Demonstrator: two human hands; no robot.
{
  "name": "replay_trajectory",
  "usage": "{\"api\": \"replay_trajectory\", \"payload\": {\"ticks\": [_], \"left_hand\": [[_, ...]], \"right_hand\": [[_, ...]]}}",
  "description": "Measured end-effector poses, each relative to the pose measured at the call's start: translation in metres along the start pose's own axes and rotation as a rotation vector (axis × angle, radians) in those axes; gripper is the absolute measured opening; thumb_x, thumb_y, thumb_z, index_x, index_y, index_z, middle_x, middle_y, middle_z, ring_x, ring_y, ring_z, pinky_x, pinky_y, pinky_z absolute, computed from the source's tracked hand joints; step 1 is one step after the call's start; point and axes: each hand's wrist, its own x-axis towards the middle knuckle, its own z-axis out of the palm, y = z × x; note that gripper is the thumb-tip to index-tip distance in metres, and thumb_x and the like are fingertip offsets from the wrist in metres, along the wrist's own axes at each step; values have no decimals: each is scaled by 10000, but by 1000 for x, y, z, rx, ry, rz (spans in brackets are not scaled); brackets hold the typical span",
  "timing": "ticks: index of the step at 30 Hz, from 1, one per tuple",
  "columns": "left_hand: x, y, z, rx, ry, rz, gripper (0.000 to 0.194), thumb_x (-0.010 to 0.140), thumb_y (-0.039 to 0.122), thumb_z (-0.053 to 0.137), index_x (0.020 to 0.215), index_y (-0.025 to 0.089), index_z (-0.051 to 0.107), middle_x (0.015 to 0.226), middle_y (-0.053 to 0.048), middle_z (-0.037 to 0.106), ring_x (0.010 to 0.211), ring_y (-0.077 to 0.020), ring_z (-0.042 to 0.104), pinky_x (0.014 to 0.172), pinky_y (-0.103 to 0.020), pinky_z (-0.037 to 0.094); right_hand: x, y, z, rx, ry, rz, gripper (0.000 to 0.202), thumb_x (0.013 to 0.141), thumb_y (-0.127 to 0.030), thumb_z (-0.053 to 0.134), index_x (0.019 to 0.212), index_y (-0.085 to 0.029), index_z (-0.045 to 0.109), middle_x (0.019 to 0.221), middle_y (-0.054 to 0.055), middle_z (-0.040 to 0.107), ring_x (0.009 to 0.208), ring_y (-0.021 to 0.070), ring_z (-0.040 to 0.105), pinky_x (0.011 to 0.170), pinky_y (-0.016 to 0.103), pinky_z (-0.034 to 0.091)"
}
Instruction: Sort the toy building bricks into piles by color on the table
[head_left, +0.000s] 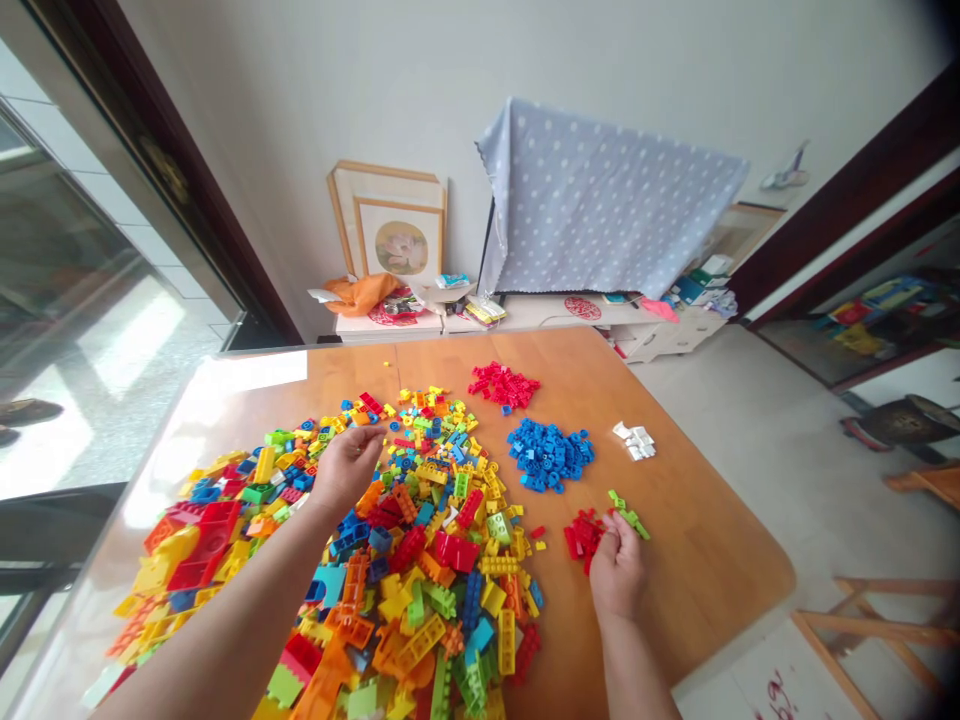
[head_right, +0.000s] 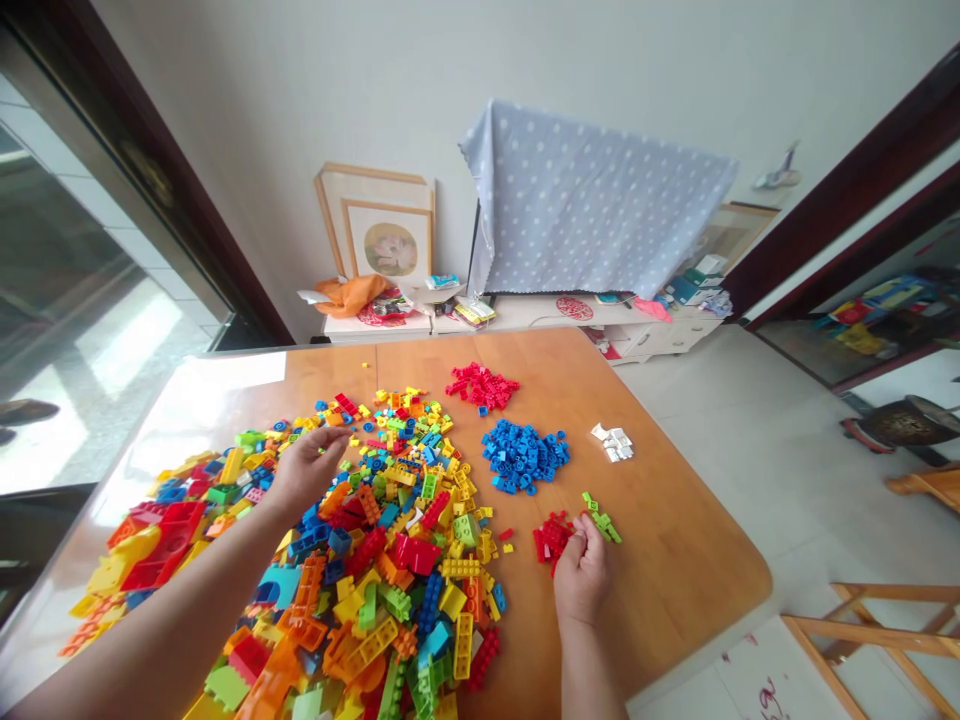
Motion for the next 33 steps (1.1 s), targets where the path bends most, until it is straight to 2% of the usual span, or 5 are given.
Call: {"api": "replay_trajectory", "payload": {"ticks": [13,19,25,29,33], "left_hand": [[6,-15,-17,-27,65,-54,427,869,496,533,1053,180,755,960,-54,776,870,-227,703,793,-302,529],[6,-33,-27,176,-7,-13,408,921,444,471,1084,195,750,1006,-69,781,898,-233,713,769,-295,519],[2,-33,-17,303,-135,90,285,892,323,513,998,233,763,1045,-71,762,978,-228,680,850,-296,491],[4,-21,0,388,-240,154,231,876,303,547,930,272,770,1003,-55,752,965,-224,659,842,-300,477],[10,-13,17,468,-290,174,221,851,269,556,913,278,769,962,-62,735,959,-245,643,834,-331,469]], "right_hand": [[14,-39,-16,-13,16,-51,504,977,-460,412,1265,-128,659,1005,173,751,1021,330,688,953,503,483],[17,-80,-6,90,-66,54,592,964,-567,431,1289,-122,649,828,118,688,763,264,647,787,423,498],[-11,-137,23,257,-276,29,553,955,-593,459,1231,-160,664,1164,170,713,1039,292,656,934,430,486],[-34,-174,40,352,-498,29,428,952,-531,522,1188,-218,694,1181,114,729,1081,272,656,987,404,475],[-36,-207,64,332,-704,-77,299,931,-455,580,1135,-298,733,1113,63,744,1051,270,646,990,396,467]]}}
